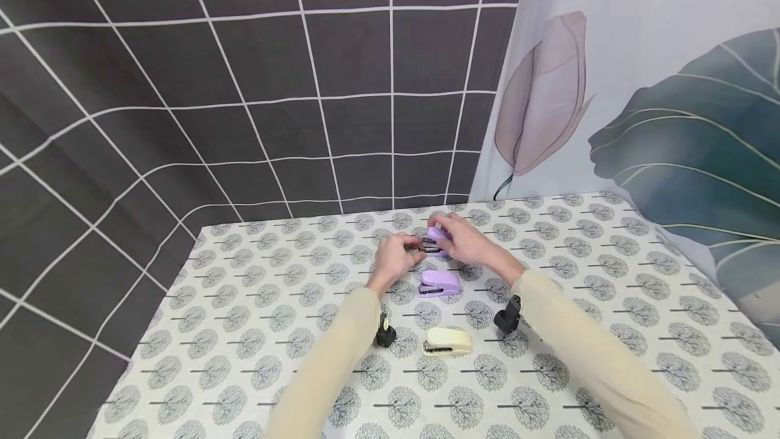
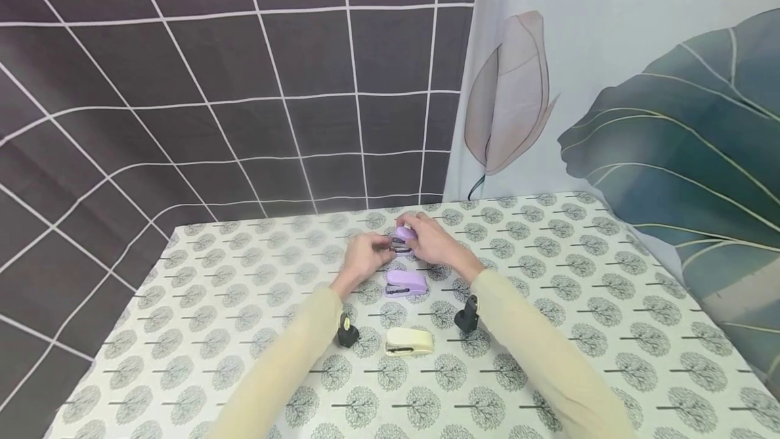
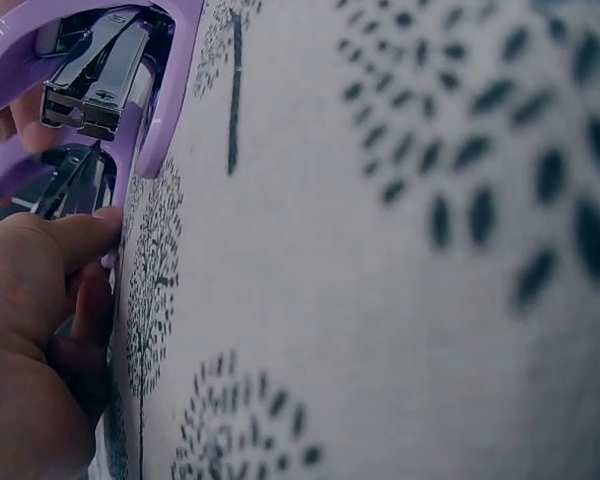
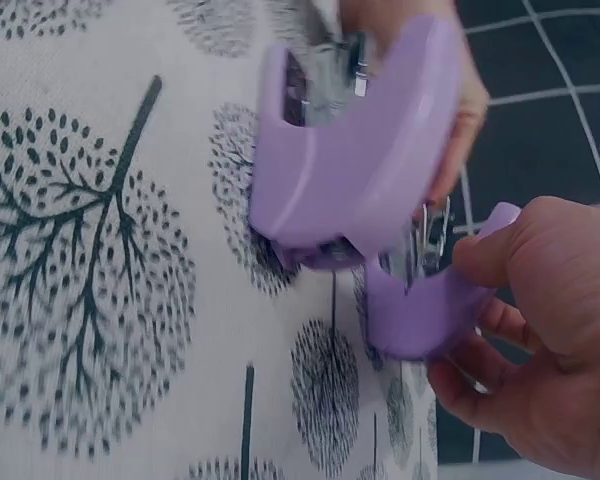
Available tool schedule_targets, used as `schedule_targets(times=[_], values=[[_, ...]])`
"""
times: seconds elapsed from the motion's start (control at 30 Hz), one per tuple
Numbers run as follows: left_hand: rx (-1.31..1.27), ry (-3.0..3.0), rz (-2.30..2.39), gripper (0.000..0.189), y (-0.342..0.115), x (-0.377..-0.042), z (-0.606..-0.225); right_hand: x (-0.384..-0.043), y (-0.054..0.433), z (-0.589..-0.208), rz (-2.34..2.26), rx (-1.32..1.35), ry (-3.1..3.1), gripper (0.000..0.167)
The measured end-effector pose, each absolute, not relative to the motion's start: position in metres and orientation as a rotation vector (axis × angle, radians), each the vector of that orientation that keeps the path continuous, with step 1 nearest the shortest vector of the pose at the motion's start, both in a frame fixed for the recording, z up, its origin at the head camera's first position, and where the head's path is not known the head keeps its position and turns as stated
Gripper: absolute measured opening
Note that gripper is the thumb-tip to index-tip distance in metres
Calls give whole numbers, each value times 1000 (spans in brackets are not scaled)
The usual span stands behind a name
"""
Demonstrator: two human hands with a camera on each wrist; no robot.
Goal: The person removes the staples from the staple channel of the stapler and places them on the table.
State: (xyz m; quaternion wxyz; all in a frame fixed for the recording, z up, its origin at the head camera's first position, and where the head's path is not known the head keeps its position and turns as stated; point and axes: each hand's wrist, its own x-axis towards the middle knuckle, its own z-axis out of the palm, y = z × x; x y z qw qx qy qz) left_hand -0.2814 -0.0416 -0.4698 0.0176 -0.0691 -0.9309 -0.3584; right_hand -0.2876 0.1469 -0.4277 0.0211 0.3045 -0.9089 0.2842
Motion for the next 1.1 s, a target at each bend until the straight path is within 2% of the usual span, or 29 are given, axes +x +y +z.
schedule_targets(times=[0.5,0.9,1.1], values=[[-218,-2901,-1174,30,-41,-281,-471,-286,176,-435,1205,923,-2723,36],[-241,-2911,-1208,31,-41,-280,-467,-285,190,-446,1288,785,-2707,36],[-244,-2904,-1216,30,-43,-279,-466,-283,195,-451,1497,658,-2702,36]])
